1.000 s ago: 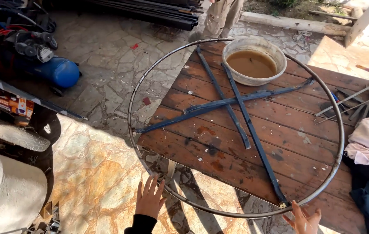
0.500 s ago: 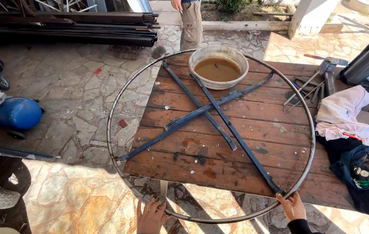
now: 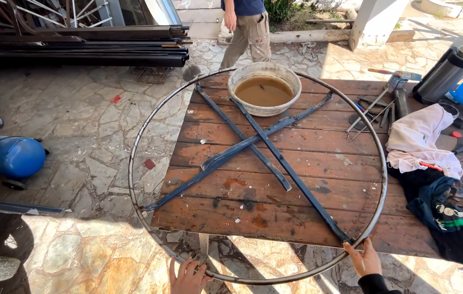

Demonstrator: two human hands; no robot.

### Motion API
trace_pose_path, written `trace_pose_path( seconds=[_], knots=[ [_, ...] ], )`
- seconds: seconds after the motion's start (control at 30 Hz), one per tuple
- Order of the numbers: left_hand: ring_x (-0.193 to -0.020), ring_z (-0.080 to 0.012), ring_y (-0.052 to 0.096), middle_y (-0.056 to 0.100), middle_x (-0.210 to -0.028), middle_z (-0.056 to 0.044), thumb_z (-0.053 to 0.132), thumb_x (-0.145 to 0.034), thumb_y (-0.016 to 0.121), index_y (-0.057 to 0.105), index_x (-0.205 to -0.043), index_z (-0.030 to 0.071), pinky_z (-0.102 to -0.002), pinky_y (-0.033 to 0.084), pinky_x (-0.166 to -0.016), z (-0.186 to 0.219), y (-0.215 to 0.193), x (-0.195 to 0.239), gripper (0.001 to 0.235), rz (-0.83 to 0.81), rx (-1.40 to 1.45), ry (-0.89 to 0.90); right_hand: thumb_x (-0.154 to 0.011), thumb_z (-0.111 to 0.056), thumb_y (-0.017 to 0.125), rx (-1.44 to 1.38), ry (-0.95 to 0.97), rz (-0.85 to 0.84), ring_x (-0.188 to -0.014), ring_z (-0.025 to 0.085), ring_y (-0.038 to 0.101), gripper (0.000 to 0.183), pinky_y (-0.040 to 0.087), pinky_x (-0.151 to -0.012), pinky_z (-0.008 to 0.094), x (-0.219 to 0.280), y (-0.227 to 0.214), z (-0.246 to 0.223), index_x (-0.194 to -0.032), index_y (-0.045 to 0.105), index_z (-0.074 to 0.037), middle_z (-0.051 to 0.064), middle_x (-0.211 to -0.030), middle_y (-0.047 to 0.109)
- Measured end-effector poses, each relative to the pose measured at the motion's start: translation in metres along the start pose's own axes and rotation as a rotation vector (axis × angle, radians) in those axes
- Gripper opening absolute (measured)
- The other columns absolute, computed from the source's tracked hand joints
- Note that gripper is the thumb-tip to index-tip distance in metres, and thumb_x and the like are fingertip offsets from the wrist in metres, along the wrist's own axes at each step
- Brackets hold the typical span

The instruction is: Cleaning a circular metal frame with a wet cloth and water

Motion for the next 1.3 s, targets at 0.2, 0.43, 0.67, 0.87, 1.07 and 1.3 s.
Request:
trace_pose_path(
  seconds=[0.2,0.43,0.67,0.87,1.07,1.3],
  knots=[
    [-0.104,-0.0221,0.064,0.07,-0.092,0.007,0.064,-0.084,0.074,0.073,-0.087,0.031,-0.067,0.03,-0.116,0.022,-0.003,-0.001,0.033,0.067,-0.007,0.036,-0.091,-0.043,0.069,0.007,-0.068,0.04,-0.149,0.032,0.04,0.098,0.045,-0.12,0.055,-0.01,-0.017,-0.002,-0.166,0.013,-0.013,0.01,-0.166,0.032],
    [-0.103,-0.021,0.063,0.07,-0.093,0.008,0.062,-0.073,0.087,0.074,-0.086,0.032,-0.063,0.031,-0.116,0.046,-0.004,-0.005,0.036,0.032,0.042,0.012,-0.084,-0.052,0.067,0.072,-0.217,0.102,-0.148,0.034,0.04,0.104,0.042,-0.117,0.053,-0.074,-0.024,0.02,-0.165,0.02,-0.007,0.013,-0.166,0.033],
    [-0.092,-0.0203,0.062,0.067,-0.086,0.008,0.059,-0.072,0.089,0.077,-0.084,0.031,-0.056,0.035,-0.115,0.08,-0.003,-0.013,0.033,-0.015,0.084,-0.006,-0.08,-0.058,0.069,0.19,-0.364,0.143,-0.163,0.026,0.013,0.104,0.025,-0.126,0.045,-0.16,-0.038,0.044,-0.159,0.035,0.0,0.016,-0.171,0.026],
    [-0.085,-0.023,0.062,0.064,-0.081,0.003,0.061,-0.081,0.083,0.074,-0.081,0.027,-0.055,0.041,-0.107,0.117,0.004,-0.014,0.035,-0.034,0.13,0.05,-0.077,-0.055,0.069,0.193,-0.41,0.172,-0.163,0.03,0.013,0.105,0.025,-0.125,0.048,-0.184,-0.062,0.043,-0.16,0.034,-0.002,0.017,-0.168,0.032],
    [-0.082,-0.0239,0.06,0.061,-0.076,0.002,0.065,-0.08,0.086,0.074,-0.079,0.025,-0.053,0.041,-0.107,0.15,0.005,-0.013,0.041,-0.099,0.166,0.012,-0.077,-0.051,0.071,0.233,-0.409,0.157,-0.163,0.032,0.016,0.088,0.028,-0.123,0.046,-0.204,-0.083,0.041,-0.149,0.051,-0.006,0.017,-0.167,0.038],
    [-0.07,-0.0245,0.051,0.048,-0.068,0.001,0.068,-0.088,0.08,0.065,-0.072,0.024,-0.049,0.046,-0.089,0.183,0.005,-0.017,0.05,0.054,0.173,0.143,-0.078,-0.049,0.068,0.262,-0.382,0.157,-0.165,0.028,0.012,0.089,0.03,-0.12,0.046,-0.233,-0.104,0.038,-0.153,0.046,-0.006,0.026,-0.166,0.035]
  ],
)
Point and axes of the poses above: each hand's wrist, its own x-axis away from the middle knuckle, its own y-axis out of the palm, z = x × y, the point moved 5 cm from there along -x, towards the middle knuckle
